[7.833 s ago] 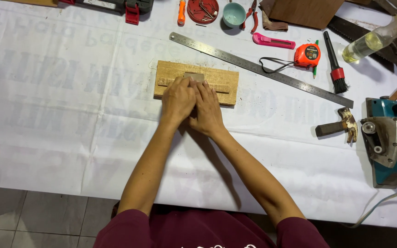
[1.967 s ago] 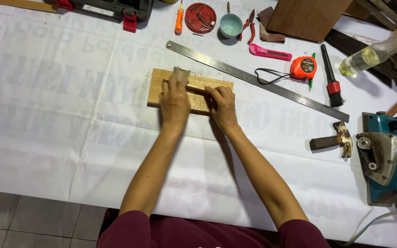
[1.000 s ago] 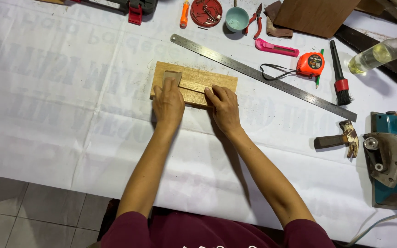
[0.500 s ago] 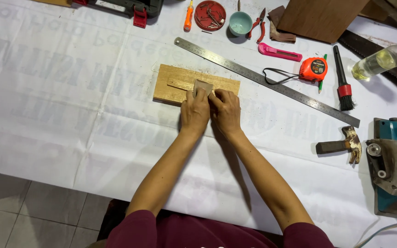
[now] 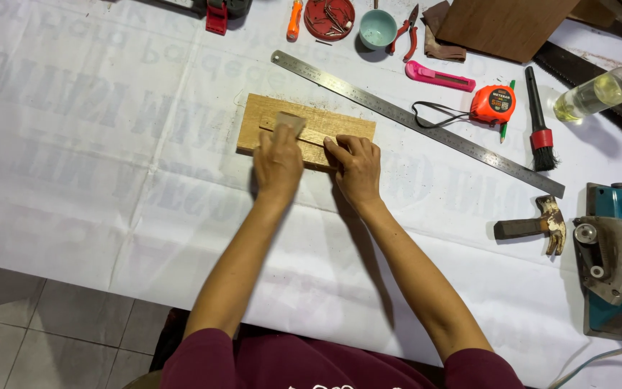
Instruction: Measuring and sanding wooden pieces on a workbench for assembly.
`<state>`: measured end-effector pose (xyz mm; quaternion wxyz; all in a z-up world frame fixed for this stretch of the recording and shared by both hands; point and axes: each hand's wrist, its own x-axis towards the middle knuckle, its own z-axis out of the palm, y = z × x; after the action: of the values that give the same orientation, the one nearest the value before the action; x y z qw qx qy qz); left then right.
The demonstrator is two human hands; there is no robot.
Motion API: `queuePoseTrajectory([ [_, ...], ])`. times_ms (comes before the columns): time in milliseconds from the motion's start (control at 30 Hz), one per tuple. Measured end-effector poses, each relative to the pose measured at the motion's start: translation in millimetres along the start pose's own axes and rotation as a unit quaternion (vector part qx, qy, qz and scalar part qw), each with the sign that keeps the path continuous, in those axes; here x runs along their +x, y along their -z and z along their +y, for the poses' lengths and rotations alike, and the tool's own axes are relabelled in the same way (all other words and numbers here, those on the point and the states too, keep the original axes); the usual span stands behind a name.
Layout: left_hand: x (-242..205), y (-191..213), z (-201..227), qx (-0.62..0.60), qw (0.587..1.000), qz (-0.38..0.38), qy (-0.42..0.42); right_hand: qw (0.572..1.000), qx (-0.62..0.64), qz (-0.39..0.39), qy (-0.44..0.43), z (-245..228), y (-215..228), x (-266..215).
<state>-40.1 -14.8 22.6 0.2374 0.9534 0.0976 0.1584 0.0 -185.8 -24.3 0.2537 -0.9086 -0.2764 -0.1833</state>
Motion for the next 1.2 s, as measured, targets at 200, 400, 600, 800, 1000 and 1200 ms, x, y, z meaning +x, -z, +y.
queuePoseTrajectory([
  [200,-8.0,-72.2,-9.3,0.05,0.997,0.036,-0.04,0.999,-0.04,0.005,0.003,-10.6,7.8,4.1],
  [400,4.5,-18.9,-19.9,0.048,0.996,0.059,-0.043,0.999,-0.031,-0.006,-0.001,-3.3,14.1,2.1],
  [600,-13.1,-76.1,19.8,0.078,0.993,0.012,-0.087,1.0,0.0,-0.017,-0.021,-12.5,25.9,9.9],
  [800,7.6,-16.7,-21.4,0.083,0.996,0.027,0.006,1.0,-0.007,0.017,-0.021,10.8,16.4,0.7],
  [1000,-9.5,-62.8,56.1,0.032,0.996,-0.011,-0.081,0.997,0.046,0.034,-0.058,14.7,12.5,0.2],
  [1200,4.3,-17.4,62.2,-0.014,0.988,-0.149,-0.046,0.995,0.078,0.035,-0.042,-3.8,19.5,-18.8],
])
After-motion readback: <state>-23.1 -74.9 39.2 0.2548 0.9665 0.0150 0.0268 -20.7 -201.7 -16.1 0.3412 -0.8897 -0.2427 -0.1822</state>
